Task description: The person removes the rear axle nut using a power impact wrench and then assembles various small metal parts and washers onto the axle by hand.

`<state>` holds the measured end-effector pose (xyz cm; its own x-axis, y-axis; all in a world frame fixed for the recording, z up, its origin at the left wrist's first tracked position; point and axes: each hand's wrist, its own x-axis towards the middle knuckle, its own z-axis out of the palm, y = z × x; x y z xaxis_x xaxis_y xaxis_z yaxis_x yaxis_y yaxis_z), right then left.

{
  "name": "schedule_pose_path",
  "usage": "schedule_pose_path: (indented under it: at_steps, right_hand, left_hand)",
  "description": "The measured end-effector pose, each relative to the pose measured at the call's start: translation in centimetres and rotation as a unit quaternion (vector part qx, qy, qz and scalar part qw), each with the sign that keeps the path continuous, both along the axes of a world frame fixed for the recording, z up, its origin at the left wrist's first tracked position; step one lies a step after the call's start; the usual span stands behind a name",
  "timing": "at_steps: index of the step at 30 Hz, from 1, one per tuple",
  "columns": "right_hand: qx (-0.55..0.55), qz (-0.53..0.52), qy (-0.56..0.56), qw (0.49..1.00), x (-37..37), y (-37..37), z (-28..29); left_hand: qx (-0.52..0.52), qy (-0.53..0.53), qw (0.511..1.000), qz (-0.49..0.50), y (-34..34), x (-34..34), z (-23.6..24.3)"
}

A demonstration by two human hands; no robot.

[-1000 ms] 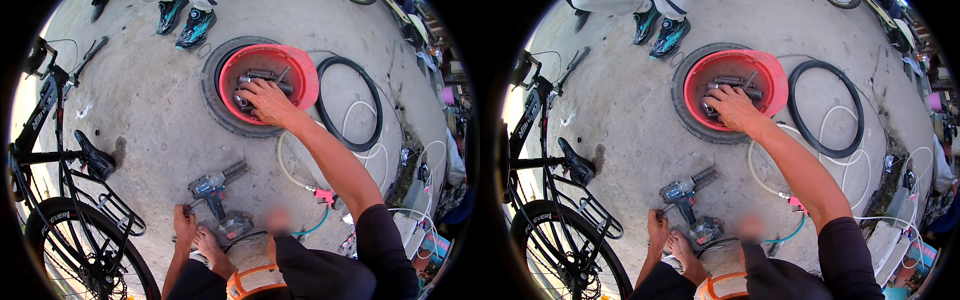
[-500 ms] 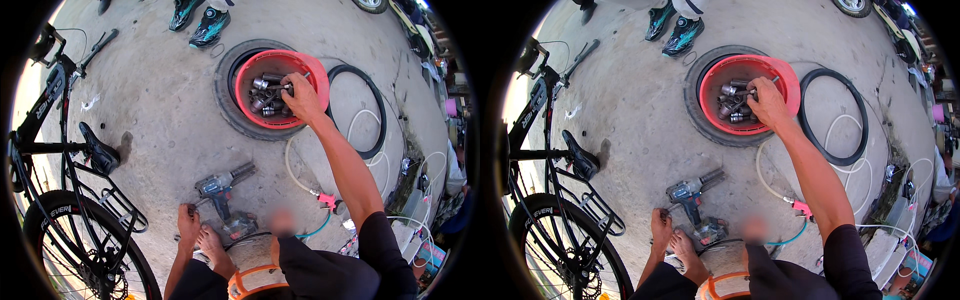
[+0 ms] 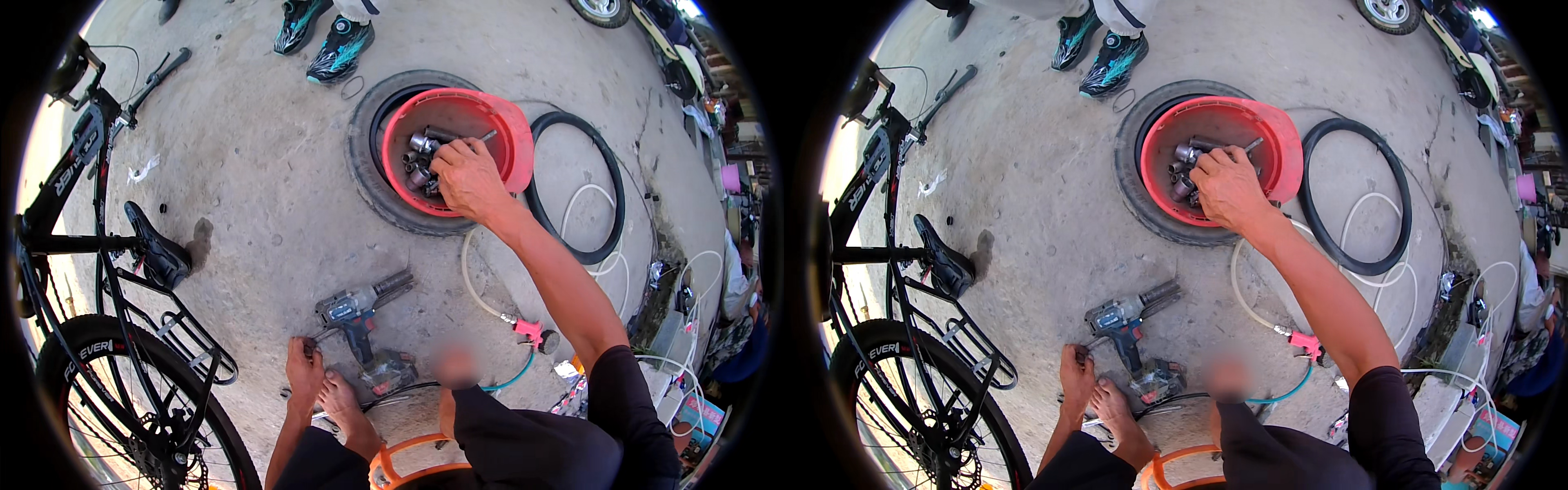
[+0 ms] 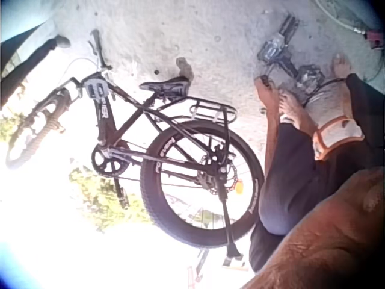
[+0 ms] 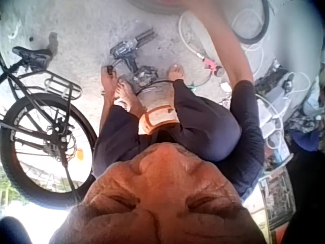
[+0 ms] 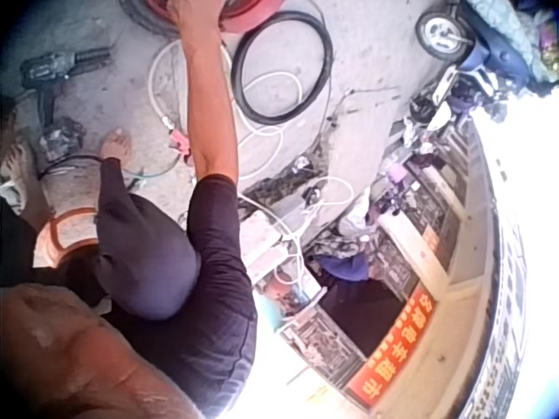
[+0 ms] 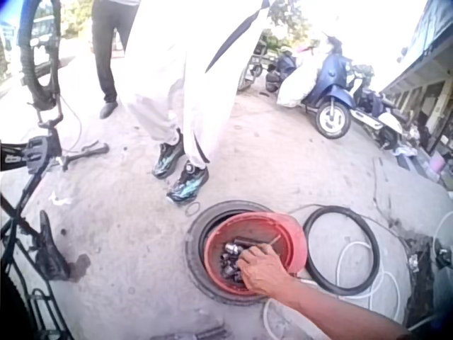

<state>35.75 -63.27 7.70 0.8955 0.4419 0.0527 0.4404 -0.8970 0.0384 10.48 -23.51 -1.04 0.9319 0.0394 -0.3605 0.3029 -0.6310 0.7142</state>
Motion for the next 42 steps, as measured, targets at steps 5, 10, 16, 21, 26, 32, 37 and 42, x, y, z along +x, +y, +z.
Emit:
schedule_pose_path:
  at_steps: [5, 10, 16, 21, 26, 32, 37, 42]
  right_hand:
    - [0.067, 0.009, 0.049, 0.997, 1.2, 1.2, -2.4]
    - [0.041, -0.001, 0.154, 0.987, 1.7, 0.7, -0.3]
    - [0.145, -0.049, 0.174, 0.973, -1.9, -2.7, 1.0]
    - [0.185, -0.049, 0.021, 0.981, 1.6, -1.7, -1.7]
    - [0.067, -0.137, 0.086, 0.985, 4.2, -0.2, -2.1]
    - [0.110, -0.109, 0.190, 0.969, 3.2, -1.6, -1.8]
    - [0.178, -0.036, 0.097, 0.979, -2.0, 0.5, -1.0]
    - [0.226, -0.037, 0.053, 0.972, -3.0, 1.3, -1.4]
  left_hand:
    - [0.014, -0.009, 1.000, -0.011, 0.0, -0.2, -0.4]
    - [0.006, 0.002, 1.000, 0.001, 0.2, -0.3, -0.5]
    - [0.033, 0.002, 0.999, -0.008, 0.0, 0.0, -0.2]
    - [0.038, -0.006, 0.999, -0.022, 0.0, 0.1, -0.1]
    - [0.033, -0.023, 0.999, -0.023, -0.1, -0.1, -0.3]
    - [0.043, 0.003, 0.999, -0.006, -0.1, -0.1, -0.4]
    - [0.061, -0.024, 0.998, 0.000, -0.4, 0.0, -0.4]
    - [0.058, -0.006, 0.998, -0.011, 0.2, -0.1, -0.6]
